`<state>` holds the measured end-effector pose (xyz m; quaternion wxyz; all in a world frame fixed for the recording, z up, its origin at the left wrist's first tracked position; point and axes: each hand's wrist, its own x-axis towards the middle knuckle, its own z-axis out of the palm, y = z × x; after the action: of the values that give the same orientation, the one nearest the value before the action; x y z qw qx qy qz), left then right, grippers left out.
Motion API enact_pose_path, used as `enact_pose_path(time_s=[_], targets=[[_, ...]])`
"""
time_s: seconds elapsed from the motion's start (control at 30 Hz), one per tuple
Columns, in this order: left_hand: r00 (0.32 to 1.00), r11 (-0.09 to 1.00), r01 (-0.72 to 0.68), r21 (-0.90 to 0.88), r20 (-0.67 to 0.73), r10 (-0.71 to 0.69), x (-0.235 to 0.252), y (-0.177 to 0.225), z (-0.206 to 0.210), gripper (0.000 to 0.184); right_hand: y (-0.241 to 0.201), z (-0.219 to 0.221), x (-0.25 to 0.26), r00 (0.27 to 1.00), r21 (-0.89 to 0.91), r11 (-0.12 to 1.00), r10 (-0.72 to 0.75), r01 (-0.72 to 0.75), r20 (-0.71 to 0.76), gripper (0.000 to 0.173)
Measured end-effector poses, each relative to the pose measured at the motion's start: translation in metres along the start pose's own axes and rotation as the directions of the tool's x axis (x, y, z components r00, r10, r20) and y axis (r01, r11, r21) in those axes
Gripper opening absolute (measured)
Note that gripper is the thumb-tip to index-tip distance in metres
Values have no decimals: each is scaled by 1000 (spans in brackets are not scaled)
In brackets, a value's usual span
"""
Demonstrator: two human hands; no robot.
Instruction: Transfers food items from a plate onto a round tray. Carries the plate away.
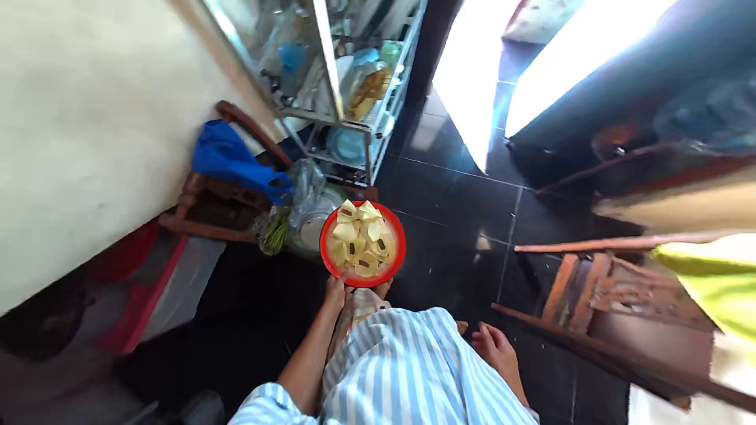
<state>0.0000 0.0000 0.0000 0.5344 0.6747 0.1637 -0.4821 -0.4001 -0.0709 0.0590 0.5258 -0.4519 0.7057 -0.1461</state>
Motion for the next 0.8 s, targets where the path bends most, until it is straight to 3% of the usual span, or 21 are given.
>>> enact_pose_path(time_s=[0.1, 0.17, 0.27, 0.37, 0.47, 0.57, 0.63, 0.73, 0.8], targets=[[986, 971, -76, 225, 165, 38, -38, 13, 43, 39, -31, -20, -3, 974, -45, 977, -210, 207, -89, 45], [948, 916, -187, 354, 310, 74, -71, 22, 75, 38, -74, -44, -15, 907, -133, 926, -374, 353, -195, 51], [823, 815, -387, 431, 559, 95, -130, 32, 129, 34, -132, -94, -32, 798, -289, 855, -510, 430, -320, 62], [687, 719, -538, 440, 723, 72, -206, 29, 183, 29, -156, -153, -51, 648, -471, 776, -619, 419, -443, 67], [523, 605, -682, 410, 853, 11, -284, 4, 232, 25, -146, -230, -83, 578, -592, 748, -637, 301, -510, 64], [380, 555, -738, 383, 916, -127, -353, -39, 273, 23, -111, -313, -125, 589, -630, 745, -616, 219, -523, 50], [337, 549, -741, 388, 921, -195, -394, -77, 299, 21, -81, -364, -155, 577, -626, 762, -589, 163, -566, 43], [301, 567, -714, 410, 912, -281, -437, -146, 329, 24, -31, -423, -203, 593, -522, 850, -457, 71, -663, 50], [284, 576, -689, 439, 896, -342, -458, -190, 350, 25, 1, -453, -235, 546, -411, 911, -363, 37, -756, 52]])
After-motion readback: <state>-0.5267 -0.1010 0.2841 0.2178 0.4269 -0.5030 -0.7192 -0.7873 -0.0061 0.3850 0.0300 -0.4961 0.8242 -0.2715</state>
